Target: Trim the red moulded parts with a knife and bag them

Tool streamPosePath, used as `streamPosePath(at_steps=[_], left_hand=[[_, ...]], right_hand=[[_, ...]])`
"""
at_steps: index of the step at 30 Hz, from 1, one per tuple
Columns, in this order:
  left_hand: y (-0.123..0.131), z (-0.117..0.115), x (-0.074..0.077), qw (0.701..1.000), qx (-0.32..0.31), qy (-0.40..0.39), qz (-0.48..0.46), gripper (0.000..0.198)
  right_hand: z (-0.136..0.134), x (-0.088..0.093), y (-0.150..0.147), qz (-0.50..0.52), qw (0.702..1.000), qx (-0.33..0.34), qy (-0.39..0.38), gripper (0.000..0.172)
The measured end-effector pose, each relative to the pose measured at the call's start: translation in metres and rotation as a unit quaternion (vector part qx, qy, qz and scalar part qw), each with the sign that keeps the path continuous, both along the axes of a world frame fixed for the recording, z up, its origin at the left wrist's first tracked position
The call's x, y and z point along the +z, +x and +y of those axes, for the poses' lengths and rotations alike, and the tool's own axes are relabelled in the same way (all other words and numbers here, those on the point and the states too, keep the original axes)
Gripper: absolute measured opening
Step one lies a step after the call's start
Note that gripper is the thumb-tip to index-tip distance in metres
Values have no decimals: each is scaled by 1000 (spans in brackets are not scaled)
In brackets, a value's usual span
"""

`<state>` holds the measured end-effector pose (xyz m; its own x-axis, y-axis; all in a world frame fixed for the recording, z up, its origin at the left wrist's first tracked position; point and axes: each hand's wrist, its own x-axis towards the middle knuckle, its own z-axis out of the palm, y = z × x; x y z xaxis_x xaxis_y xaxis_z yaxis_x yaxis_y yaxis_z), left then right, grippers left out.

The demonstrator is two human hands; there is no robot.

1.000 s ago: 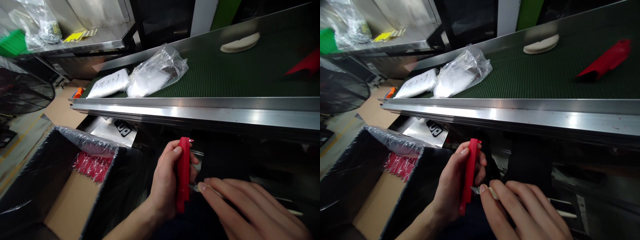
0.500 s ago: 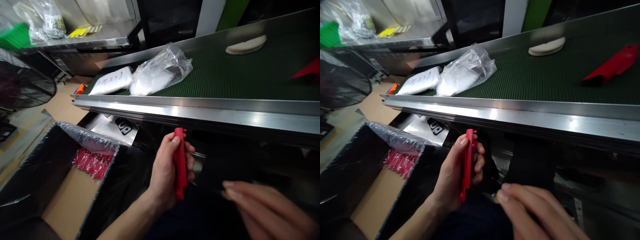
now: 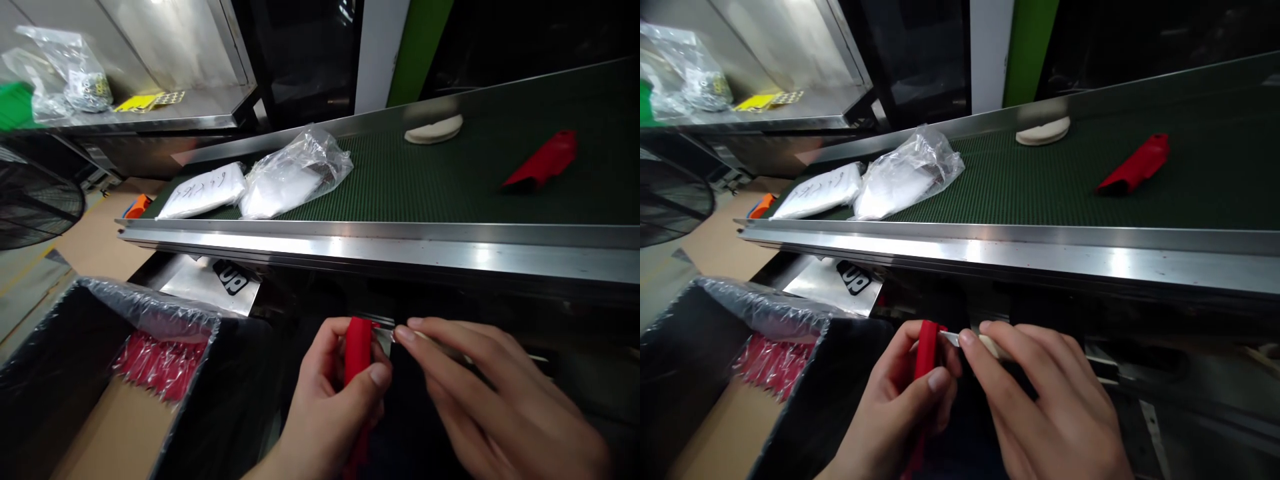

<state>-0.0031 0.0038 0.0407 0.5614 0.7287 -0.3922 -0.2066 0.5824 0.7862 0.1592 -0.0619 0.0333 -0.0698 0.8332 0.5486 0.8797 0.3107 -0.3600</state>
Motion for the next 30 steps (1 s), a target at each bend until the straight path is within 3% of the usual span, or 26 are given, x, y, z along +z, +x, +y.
streamPosePath(at_steps=[13, 17, 20, 26, 30], left_hand=[[-1, 0, -3, 998, -14, -2, -55, 20], [-5, -7, -8, 992, -53, -16, -116, 23], [-7, -10, -12, 976, -81, -47, -195, 22], [-6, -1, -13, 977, -58, -95, -182, 19], [-6, -2, -9, 974, -67, -102, -189, 19]], right_hand=[[1, -8, 3, 3, 1000, 0, 13, 44], [5, -12, 12, 38, 995, -92, 26, 46], [4, -9, 12, 99, 984, -148, 24, 39], [-6, -4, -10, 121, 992, -30, -19, 39], [-7, -5, -14, 127, 991, -23, -30, 41]])
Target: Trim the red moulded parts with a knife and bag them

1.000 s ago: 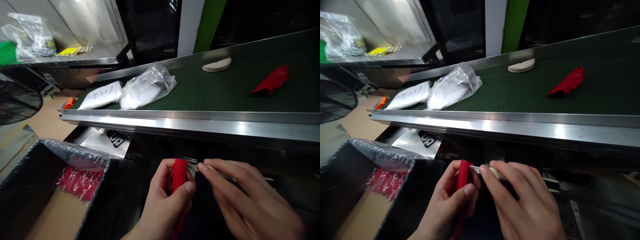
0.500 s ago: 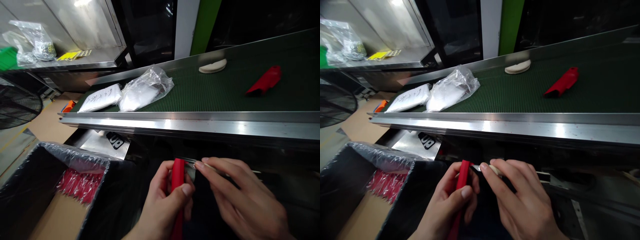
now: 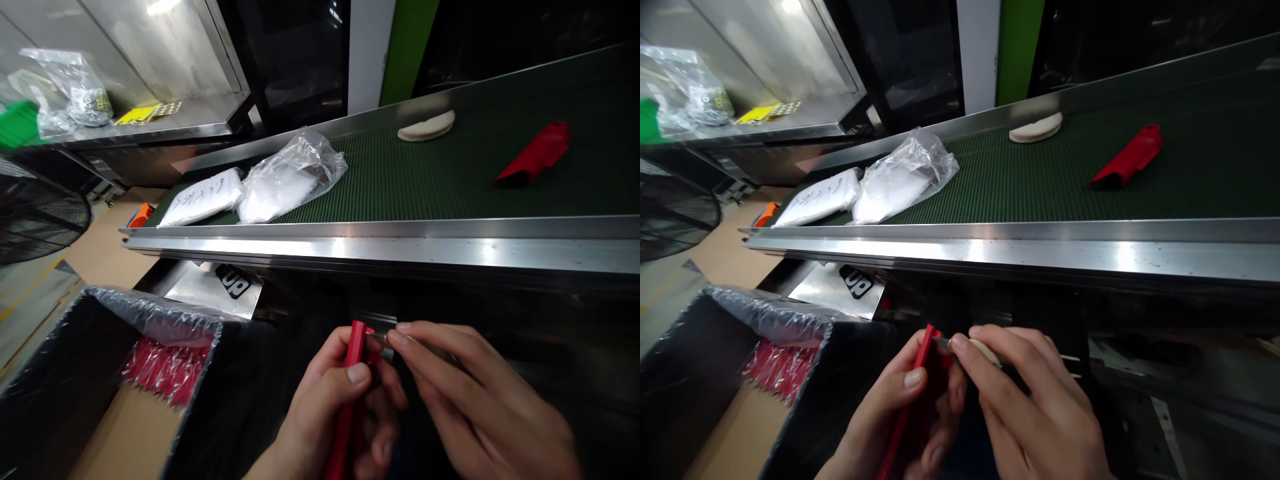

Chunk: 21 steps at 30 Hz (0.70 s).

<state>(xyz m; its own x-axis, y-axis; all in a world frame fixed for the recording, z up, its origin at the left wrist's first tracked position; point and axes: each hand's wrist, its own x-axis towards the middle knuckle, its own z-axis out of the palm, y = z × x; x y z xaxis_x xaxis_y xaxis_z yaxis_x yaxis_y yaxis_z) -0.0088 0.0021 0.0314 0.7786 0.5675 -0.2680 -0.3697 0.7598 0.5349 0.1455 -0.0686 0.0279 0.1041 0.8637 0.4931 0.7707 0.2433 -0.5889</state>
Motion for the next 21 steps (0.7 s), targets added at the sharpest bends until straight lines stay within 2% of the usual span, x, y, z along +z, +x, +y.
streamPosePath(at_steps=[9, 21], left_hand=[[2, 0, 8, 1000, -8, -23, 8, 17], [0, -6, 4, 1000, -4, -24, 0, 19]], right_hand=[[5, -2, 2, -11, 999, 4, 32, 41], [1, 0, -1, -6, 999, 20, 34, 44]])
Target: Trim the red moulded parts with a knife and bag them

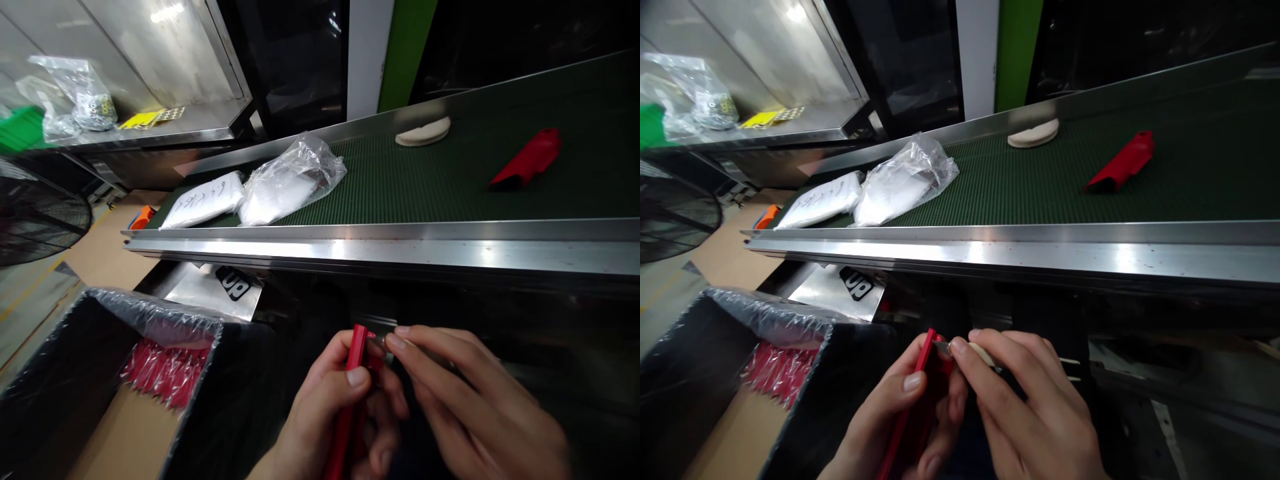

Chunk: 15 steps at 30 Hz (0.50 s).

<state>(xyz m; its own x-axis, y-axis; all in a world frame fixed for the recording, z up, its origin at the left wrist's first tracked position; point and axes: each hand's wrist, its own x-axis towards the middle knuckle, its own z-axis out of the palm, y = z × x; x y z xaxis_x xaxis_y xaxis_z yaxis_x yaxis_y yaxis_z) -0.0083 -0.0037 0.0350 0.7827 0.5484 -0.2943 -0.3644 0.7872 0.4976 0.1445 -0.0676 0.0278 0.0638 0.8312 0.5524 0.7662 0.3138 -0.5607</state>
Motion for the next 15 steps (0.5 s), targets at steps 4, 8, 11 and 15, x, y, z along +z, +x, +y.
streamPosePath(at_steps=[4, 8, 11, 15], left_hand=[[-3, -2, -2, 1000, -14, 14, -17, 24], [-4, -4, -6, 996, -51, 6, -69, 27], [-4, -3, -10, 996, -31, -28, -75, 26], [-5, 1, -15, 990, -70, -89, -86, 37]], right_hand=[[6, -7, 7, -16, 999, -17, 22, 41], [5, -9, 14, 14, 997, -70, -2, 41], [-1, -4, 15, 11, 999, -47, -15, 39], [-1, 3, 17, -37, 999, 25, 10, 36]])
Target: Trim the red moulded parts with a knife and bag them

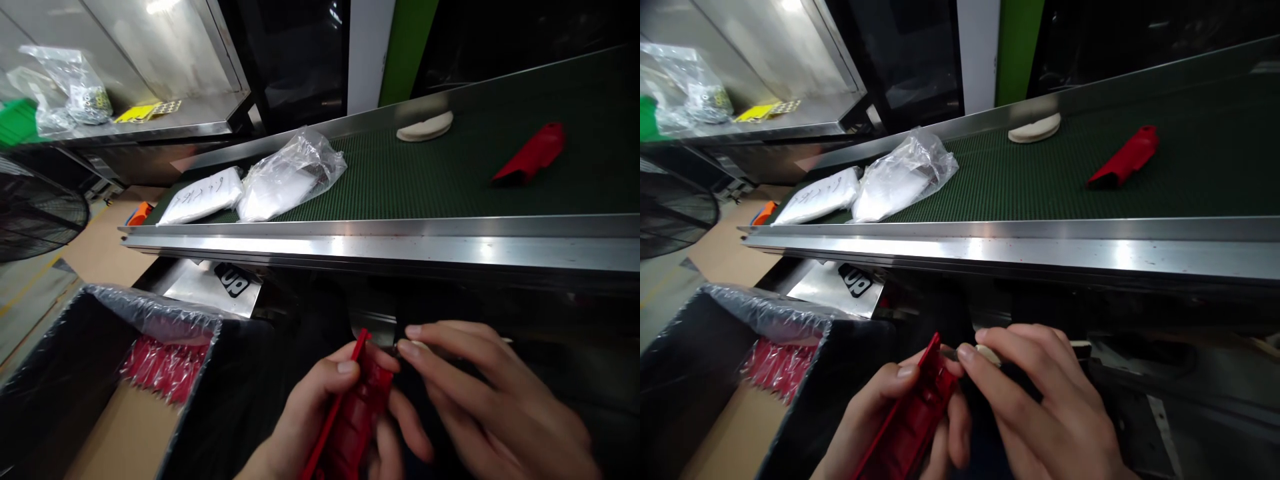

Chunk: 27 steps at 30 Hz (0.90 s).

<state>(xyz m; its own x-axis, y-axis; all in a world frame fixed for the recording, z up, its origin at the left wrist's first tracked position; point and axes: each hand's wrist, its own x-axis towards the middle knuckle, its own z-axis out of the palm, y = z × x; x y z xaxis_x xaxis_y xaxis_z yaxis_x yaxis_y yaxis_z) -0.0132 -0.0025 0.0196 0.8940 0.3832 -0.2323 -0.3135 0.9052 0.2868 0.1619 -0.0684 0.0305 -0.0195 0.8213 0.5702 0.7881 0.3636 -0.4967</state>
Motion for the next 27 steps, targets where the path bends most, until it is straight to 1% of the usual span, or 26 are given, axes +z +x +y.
streamPosePath(at_steps=[2, 3, 6, 9, 14, 18, 23, 25, 27], left_hand=[[-2, 2, -3, 999, -47, -18, -20, 42], [-3, 3, -5, 998, -61, -20, -19, 46], [-6, 4, -9, 999, -49, -7, 5, 47], [-9, 1, -12, 999, -36, -17, -7, 49], [-14, -6, -7, 997, -30, -62, 20, 55], [-13, -4, -1, 996, -36, -79, 14, 55], [-9, 2, 2, 996, -60, -67, 6, 51], [-9, 2, -1, 996, -79, -47, 22, 49], [-8, 1, -4, 992, -111, -26, 49, 47]], right_hand=[[3, 1, 3, -25, 999, 15, 14, 33], [4, 0, 5, -35, 999, 22, 18, 34], [5, -4, 11, -58, 997, 43, 6, 43], [3, -9, 13, -72, 996, 55, -6, 48], [3, -11, 12, -64, 997, 47, 3, 42], [4, -11, 13, -78, 996, 49, 11, 38], [6, -14, 14, -70, 996, 56, 24, 38], [8, -14, 17, -75, 996, 38, 27, 42], [10, -13, 22, -73, 997, 13, 28, 50]])
